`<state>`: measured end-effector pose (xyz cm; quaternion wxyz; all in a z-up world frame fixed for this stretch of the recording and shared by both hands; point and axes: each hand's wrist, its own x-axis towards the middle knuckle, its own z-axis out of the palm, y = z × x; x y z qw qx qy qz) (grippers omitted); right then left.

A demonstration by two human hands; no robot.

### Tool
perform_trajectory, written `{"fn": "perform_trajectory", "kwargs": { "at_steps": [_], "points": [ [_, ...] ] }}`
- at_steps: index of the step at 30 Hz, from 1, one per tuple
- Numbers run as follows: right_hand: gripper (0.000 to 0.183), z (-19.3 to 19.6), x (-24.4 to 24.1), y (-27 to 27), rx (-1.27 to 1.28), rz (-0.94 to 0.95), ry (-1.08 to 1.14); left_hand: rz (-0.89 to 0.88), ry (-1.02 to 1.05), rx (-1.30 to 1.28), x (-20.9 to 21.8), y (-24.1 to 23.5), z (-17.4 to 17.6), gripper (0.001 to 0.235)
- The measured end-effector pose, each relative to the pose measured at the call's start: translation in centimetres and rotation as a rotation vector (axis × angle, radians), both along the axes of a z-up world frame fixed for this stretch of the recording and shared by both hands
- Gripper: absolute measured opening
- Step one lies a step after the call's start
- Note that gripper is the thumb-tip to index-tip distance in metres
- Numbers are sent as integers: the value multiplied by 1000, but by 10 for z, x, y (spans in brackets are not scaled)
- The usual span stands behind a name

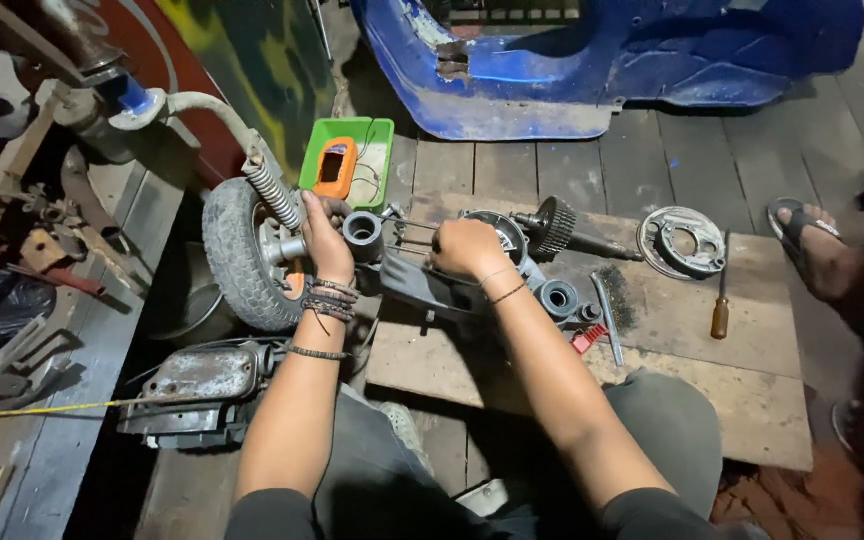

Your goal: Assembling the internal gears and outer casing of a motorcycle engine

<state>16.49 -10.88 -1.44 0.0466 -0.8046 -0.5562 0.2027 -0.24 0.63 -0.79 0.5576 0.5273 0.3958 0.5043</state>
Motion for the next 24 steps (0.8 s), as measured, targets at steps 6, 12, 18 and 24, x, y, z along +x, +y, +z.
{"fn": "perform_trajectory", "kwargs": {
  "at_steps": [6,12,18,24],
  "points": [
    [39,13,-45,-4,141,62,214,8,14,1,-2,4,-7,72],
    [36,43,-31,-12,475,-17,634,-1,-11,-3,1,-2,4,71],
    [21,68,-28,-23,446,-191,1149,3,-31,-14,3,0,3,70],
    [19,22,-15,-10,412,-154,1422,3,-37,-29,3,-1,4,72]
  ]
}}
